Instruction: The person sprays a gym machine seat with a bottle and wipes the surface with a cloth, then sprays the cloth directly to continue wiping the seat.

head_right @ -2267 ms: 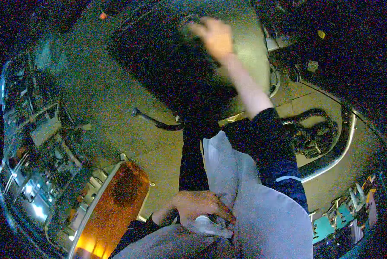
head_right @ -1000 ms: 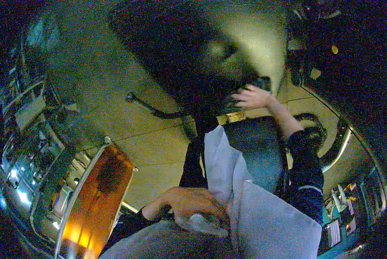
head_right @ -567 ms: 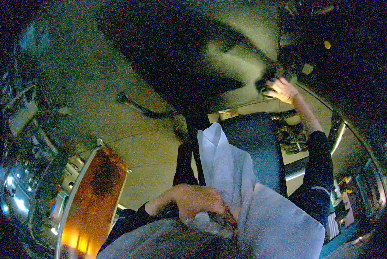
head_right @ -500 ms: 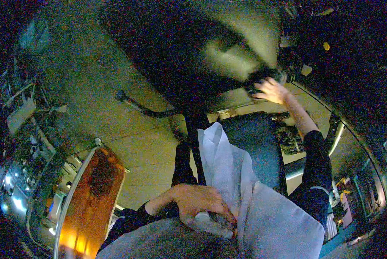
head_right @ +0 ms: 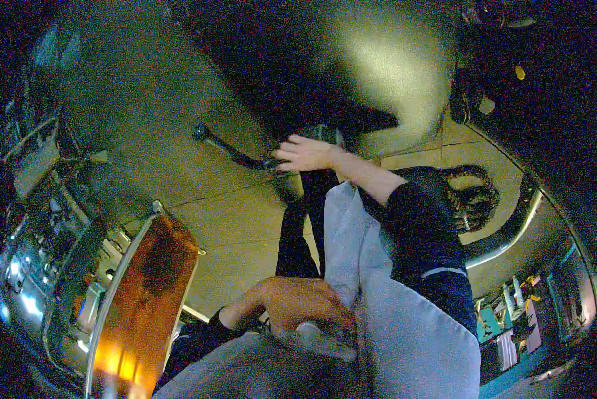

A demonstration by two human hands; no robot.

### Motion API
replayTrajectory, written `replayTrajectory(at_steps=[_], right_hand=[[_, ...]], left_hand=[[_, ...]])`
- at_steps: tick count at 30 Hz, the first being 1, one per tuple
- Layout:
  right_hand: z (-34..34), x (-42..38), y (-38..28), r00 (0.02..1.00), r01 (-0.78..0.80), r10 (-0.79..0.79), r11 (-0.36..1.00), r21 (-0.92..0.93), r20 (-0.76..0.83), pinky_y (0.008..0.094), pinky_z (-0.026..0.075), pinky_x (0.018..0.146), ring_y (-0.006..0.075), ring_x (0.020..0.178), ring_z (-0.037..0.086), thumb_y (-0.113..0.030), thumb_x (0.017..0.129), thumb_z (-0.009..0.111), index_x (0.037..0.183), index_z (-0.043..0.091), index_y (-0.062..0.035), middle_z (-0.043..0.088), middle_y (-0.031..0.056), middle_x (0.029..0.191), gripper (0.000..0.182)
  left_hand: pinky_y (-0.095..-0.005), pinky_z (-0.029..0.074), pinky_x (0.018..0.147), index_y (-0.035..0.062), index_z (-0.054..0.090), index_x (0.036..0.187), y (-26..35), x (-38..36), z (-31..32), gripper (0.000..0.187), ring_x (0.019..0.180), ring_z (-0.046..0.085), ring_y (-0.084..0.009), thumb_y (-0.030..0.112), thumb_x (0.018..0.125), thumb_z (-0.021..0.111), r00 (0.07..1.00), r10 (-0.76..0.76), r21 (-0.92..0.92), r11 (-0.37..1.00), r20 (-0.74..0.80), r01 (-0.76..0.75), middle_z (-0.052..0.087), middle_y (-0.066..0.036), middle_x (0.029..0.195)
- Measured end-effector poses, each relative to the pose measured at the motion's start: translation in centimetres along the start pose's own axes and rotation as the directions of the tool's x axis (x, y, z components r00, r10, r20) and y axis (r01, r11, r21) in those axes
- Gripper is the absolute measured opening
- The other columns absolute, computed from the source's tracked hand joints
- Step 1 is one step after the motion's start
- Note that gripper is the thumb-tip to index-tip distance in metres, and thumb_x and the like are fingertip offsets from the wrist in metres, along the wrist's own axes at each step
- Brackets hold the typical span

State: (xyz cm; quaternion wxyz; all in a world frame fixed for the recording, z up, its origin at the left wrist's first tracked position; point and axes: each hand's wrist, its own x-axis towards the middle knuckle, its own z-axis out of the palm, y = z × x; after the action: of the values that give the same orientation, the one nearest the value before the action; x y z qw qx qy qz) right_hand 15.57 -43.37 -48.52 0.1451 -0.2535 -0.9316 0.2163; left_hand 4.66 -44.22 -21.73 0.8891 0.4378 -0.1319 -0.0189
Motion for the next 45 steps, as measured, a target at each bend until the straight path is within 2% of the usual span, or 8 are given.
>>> replayTrajectory(at_steps=[5,12,15,22,28,33,42,45], right_hand=[[-3.7,-10.9,2.6,0.96,-0.153,0.167,0.985,-0.077,0.223,0.0416,0.04,0.087,0.0219,0.107,0.05,-0.022,0.081,0.052,0.109,0.057,-0.026,0.049,0.0049,0.13,0.028],[-7.9,-27.1,5.7,0.789,-0.561,0.591,0.804,-0.197,0.167,0.0508,0.037,0.092,0.034,0.108,0.048,-0.021,0.081,0.053,0.103,0.057,-0.021,0.05,0.0118,0.126,0.023],[-10.4,-32.4,6.3,0.795,-0.511,0.584,0.789,-0.342,0.16,0.05,0.037,0.094,0.0372,0.108,0.047,-0.012,0.076,0.055,0.098,0.056,-0.0196,0.049,0.0111,0.126,0.023],[-9.8,-28.4,5.7,0.725,-0.435,0.528,0.849,-0.301,0.442,0.0527,0.033,0.101,0.0329,0.117,0.045,-0.017,0.079,0.054,0.111,0.059,-0.0223,0.05,0.0111,0.123,0.033],[-4.5,-11.5,2.9,0.957,-0.031,0.078,0.985,-0.169,0.279,0.0393,0.037,0.089,0.0208,0.109,0.047,-0.024,0.081,0.05,0.107,0.055,-0.0245,0.051,0.0004,0.124,0.026],[-1.7,-4.1,-1.0,0.96,-0.156,0.173,0.983,-0.094,0.219,0.0398,0.038,0.088,0.0211,0.11,0.047,-0.022,0.079,0.055,0.105,0.058,-0.0227,0.049,0.0009,0.125,0.027],[-6.3,-17.7,2.3,0.887,-0.298,0.364,0.922,-0.248,0.284,0.0447,0.037,0.09,0.0258,0.111,0.047,-0.02,0.077,0.053,0.1,0.06,-0.0244,0.051,0.0005,0.127,0.025],[-9.1,-24.3,4.2,0.857,-0.334,0.442,0.868,-0.368,0.266,0.0471,0.04,0.084,0.031,0.109,0.047,-0.019,0.074,0.058,0.099,0.063,-0.0235,0.052,0.005,0.125,0.026]], left_hand=[[-0.0441,0.049,0.081,0.0109,0.054,0.123,0.3,1.0,-1.1,0.086,0.101,0.06,-0.0351,0.045,0.047,0.072,0.985,-0.11,0.003,0.994,0.136,0.111,0.061,-0.013,0.117],[-0.0427,0.049,0.085,0.0112,0.052,0.126,-0.6,2.4,-1.3,0.089,0.105,0.058,-0.0347,0.035,0.043,0.074,0.996,-0.001,-0.086,0.996,0.085,0.008,0.059,-0.013,0.121],[-0.0422,0.048,0.085,0.0117,0.051,0.128,-1.2,3.1,-1.4,0.091,0.106,0.058,-0.0347,0.031,0.042,0.075,0.994,-0.004,-0.084,0.996,0.111,0.013,0.058,-0.013,0.123],[-0.0437,0.048,0.082,0.0131,0.054,0.123,-1.5,4.2,-1.0,0.085,0.102,0.058,-0.0354,0.028,0.042,0.075,0.991,0.012,0.023,1.0,0.135,-0.016,0.062,-0.013,0.115],[-0.0444,0.046,0.078,0.0142,0.06,0.113,-0.3,4.5,-0.3,0.06,0.094,0.06,-0.0345,0.024,0.055,0.073,0.996,-0.019,0.059,0.998,0.088,0.014,0.066,-0.012,0.102],[-0.0461,0.048,0.077,0.0165,0.058,0.118,-1.0,4.8,-0.1,0.073,0.094,0.06,-0.0351,0.026,0.048,0.076,0.994,-0.028,0.092,0.996,0.106,0.018,0.065,-0.012,0.104],[-0.0417,0.045,0.085,0.0122,0.063,0.109,-1.0,3.3,1.2,0.056,0.098,0.06,-0.0309,0.027,0.055,0.071,0.997,0.058,0.09,0.995,-0.05,-0.054,0.065,-0.011,0.104],[-0.0416,0.043,0.087,0.0128,0.063,0.11,0.8,3.1,-0.7,0.058,0.099,0.059,-0.0297,0.027,0.054,0.071,0.986,-0.085,0.104,0.992,0.14,0.071,0.065,-0.011,0.105]])
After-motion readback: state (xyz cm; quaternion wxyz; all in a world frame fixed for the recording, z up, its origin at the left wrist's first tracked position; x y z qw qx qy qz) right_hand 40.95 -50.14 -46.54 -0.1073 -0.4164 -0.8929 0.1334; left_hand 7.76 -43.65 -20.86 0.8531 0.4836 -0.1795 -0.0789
